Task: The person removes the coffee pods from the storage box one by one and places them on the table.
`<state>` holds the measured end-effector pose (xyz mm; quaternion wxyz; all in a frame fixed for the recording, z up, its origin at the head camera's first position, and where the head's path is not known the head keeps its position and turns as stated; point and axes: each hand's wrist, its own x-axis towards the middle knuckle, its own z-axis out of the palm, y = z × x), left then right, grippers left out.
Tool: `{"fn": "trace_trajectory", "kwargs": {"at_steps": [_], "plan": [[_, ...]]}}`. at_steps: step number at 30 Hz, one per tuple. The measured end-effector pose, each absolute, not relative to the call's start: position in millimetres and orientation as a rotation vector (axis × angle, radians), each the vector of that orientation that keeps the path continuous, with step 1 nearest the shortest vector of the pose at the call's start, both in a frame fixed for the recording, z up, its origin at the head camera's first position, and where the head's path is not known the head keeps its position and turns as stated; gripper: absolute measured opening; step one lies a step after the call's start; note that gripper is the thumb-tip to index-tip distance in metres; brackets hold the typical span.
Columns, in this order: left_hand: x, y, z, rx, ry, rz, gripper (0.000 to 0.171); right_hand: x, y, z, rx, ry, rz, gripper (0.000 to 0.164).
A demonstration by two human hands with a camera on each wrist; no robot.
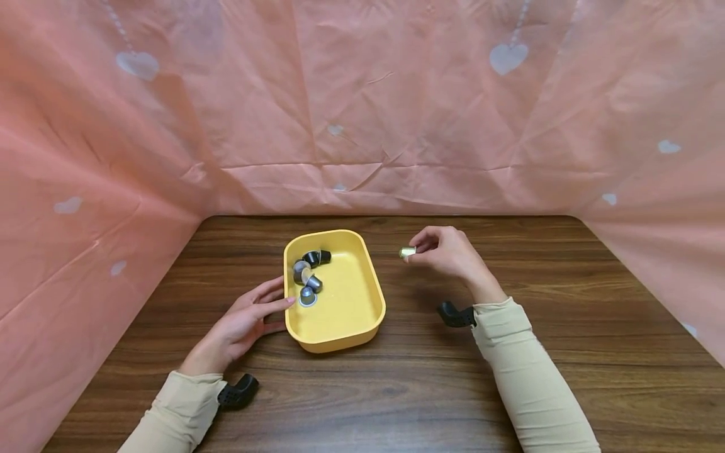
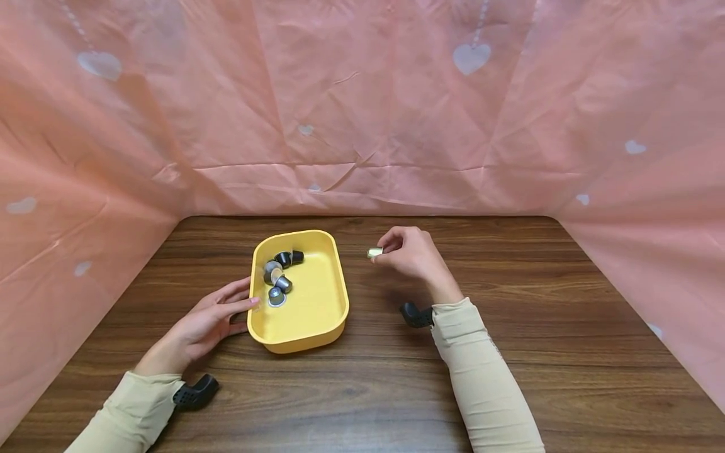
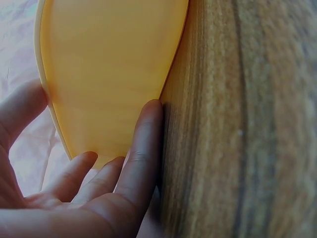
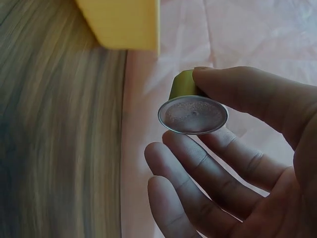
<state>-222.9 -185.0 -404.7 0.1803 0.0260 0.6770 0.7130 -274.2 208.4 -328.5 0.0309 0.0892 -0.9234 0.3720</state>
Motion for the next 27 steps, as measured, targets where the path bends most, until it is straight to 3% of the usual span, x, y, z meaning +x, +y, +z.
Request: {"fn": "trace_trajectory", "kwargs": {"at_steps": [17,27], "plan": [[-223,-185,-403,0.069,1.924,2.001,0.076,-276,240,-332,0.206,-2.921,1.03,0.032],[-222,-185,-403,0.079,1.924,2.002,0.076,-280,243,-338,0.167,-2.954,1.002,0.024]]}}
